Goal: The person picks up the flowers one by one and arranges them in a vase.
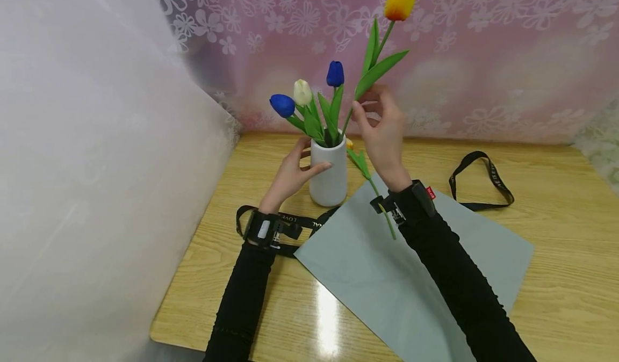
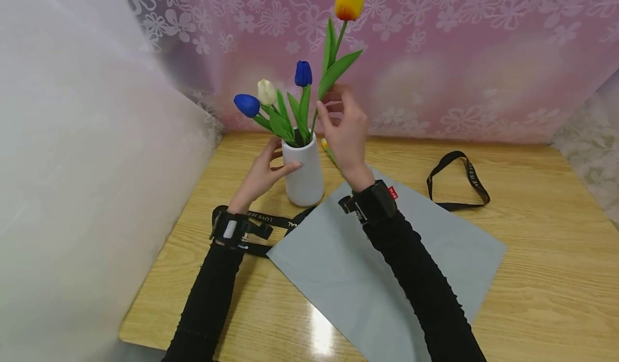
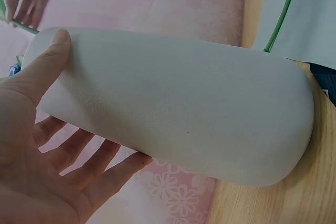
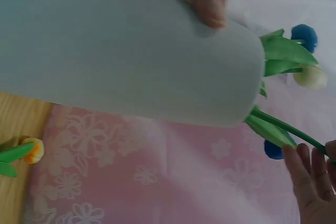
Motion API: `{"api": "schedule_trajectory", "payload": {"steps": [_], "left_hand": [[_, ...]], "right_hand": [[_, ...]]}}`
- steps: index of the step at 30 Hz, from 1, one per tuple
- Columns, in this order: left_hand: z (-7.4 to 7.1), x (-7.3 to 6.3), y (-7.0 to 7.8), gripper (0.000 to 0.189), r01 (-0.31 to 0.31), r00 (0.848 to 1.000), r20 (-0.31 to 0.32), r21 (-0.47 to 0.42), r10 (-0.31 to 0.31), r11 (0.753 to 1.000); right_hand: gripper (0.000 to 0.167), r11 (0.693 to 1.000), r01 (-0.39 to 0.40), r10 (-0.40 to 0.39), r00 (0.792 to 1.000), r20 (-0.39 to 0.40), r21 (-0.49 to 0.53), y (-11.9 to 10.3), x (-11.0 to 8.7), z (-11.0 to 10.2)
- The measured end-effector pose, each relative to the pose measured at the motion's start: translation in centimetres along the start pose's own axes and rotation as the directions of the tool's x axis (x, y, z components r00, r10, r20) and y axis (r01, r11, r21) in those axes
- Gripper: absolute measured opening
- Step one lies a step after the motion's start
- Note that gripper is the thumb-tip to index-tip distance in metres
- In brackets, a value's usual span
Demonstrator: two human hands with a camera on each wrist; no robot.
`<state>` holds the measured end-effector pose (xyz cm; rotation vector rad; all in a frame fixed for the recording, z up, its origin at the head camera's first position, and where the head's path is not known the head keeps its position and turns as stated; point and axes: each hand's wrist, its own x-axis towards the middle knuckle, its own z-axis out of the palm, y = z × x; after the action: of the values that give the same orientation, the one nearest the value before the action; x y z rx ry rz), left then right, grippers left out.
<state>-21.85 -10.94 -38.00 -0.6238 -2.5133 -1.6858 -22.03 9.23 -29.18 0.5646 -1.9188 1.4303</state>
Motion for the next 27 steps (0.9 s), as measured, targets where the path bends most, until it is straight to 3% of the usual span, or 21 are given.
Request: {"api": "schedule_trajectory", "payload": {"steps": [6,14,22,25,27], "left_hand": [[0.0,0.1,-0.1,0.076,-0.005,1.000,0.001,0.005,0.005,1.000],[0.0,0.0,-0.1,0.077,-0.011,1.000,-0.001,0.009,0.011,1.000],[0.1,0.0,-0.1,0.079,0.000,1.000,0.004,-0.020,0.000,1.000],[0.1,0.0,-0.1,0.080,0.006,1.000,0.004,-0.037,-0.006,0.999],[0.2,0.1,-0.1,0.080,0.005,1.000,0.001,-0.030,-0.005,1.000]], "right_hand": [[0.031,0.987,-0.074,0.086,0.993,0.078,-0.146,1.1,-1.2,0.4],[0.028,0.962,-0.153,0.192,0.968,0.162,-0.226,2.2,-2.2,0.7],[0.027,0.951,-0.148,0.214,0.949,0.232,-0.273,2.7,-2.8,0.4],[0.035,0.951,-0.154,0.221,0.944,0.245,-0.267,2.8,-3.0,-0.1],[0.049,0.954,-0.156,0.216,0.950,0.227,-0.258,3.0,-3.2,-0.6]]}}
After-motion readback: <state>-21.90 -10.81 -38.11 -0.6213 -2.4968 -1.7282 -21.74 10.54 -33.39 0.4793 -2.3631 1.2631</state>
